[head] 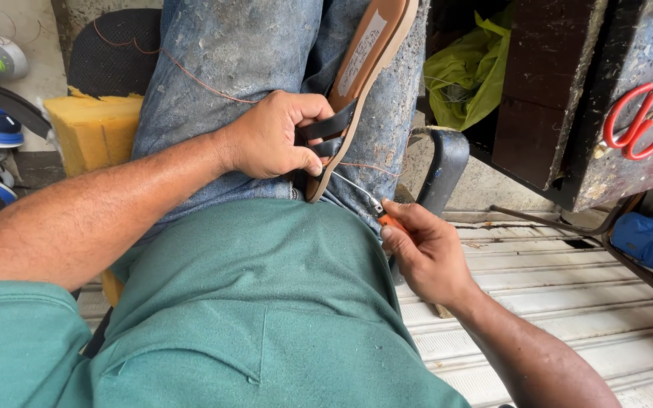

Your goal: Hand-stitching the sole of a sandal using an awl and thread

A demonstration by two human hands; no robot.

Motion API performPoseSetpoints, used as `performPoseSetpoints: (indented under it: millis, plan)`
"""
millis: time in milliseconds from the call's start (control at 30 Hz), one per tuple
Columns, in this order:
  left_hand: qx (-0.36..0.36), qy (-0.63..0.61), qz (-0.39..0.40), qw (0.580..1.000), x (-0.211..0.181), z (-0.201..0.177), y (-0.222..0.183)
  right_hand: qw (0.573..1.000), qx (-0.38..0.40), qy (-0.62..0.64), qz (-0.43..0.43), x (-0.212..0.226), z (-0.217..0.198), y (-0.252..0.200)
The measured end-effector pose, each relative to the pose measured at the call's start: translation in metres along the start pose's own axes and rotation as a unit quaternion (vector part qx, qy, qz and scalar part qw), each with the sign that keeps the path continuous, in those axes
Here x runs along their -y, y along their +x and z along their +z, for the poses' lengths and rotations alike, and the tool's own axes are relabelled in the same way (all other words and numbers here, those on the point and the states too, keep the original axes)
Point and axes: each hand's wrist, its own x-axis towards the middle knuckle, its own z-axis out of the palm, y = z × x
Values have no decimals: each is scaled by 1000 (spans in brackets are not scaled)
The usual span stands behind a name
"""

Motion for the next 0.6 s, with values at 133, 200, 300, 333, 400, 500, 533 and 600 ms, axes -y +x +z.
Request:
performPoseSetpoints:
  millis: [133, 200, 300, 333, 400, 500, 533, 600]
  plan:
    - [1, -6, -2, 1000, 2, 2, 0, 999, 9, -37, -21, 6, -2, 1]
    - [2, -4, 1, 1000, 1, 1, 1, 999, 4, -28, -17, 1, 1, -1]
    - [2, -4, 2, 1000, 1, 0, 1, 1000, 1, -17, -7, 3, 2, 0]
    - [1, -8, -3, 1000, 2, 1, 0, 1000, 4, -15, 1, 5, 2, 0]
    - [2, -7, -2, 1000, 2, 0, 0, 999, -1, -38, -24, 6, 3, 0]
    - [4, -8, -2, 1000, 2, 0, 0, 998, -7, -49, -45, 4, 7, -2]
    - [2, -9, -3, 1000, 2, 0, 0, 998, -5, -38, -44, 3, 8, -2]
    - [2, -8, -1, 1000, 2, -1, 1, 996, -5, -74, -58, 6, 4, 0]
